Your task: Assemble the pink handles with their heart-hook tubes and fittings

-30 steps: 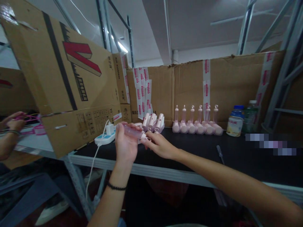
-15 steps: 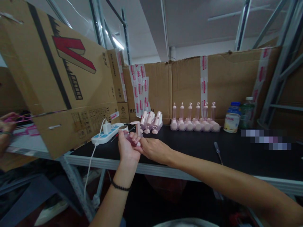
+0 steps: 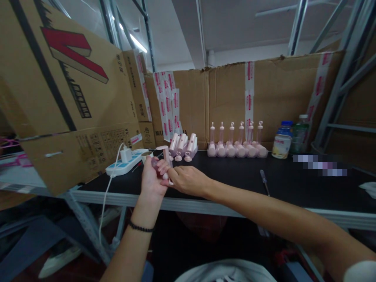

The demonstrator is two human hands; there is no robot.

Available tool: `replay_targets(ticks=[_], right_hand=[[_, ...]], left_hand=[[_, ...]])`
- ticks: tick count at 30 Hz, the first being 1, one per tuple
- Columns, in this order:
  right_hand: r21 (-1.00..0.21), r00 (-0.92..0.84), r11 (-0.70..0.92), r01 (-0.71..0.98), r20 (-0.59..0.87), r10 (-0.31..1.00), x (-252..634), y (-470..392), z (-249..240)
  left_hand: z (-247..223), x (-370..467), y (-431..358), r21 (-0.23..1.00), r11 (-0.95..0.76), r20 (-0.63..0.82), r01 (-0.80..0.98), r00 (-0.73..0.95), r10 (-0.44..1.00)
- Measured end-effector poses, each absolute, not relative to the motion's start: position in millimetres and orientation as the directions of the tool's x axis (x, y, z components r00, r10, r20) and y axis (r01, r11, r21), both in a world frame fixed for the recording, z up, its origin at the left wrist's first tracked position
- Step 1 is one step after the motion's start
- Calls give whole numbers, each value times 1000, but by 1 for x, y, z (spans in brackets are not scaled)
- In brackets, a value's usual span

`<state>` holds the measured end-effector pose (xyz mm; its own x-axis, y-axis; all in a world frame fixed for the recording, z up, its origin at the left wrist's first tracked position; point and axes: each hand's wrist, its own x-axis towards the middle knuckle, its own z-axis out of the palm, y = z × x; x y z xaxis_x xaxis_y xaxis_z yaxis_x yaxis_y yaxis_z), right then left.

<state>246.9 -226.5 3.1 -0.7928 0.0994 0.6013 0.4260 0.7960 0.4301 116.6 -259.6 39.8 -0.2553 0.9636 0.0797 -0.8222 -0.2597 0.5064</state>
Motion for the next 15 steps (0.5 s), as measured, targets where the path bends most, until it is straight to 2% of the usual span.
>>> replay_targets(ticks=[6,11,15], right_hand=[[497,-791,762,415,611,33,252,-221,1],[535,-796,759,371,604,-36,257,-213,0],[506,-777,785,358,628,-50,258,-211,-1]], left_hand=[[40,121,-261,505,-220,103,-834,-195,975],[40,127,-260,451,-222,155,-864,-170,973],[40,130,-260,435,-287,199,-853,-220,955]])
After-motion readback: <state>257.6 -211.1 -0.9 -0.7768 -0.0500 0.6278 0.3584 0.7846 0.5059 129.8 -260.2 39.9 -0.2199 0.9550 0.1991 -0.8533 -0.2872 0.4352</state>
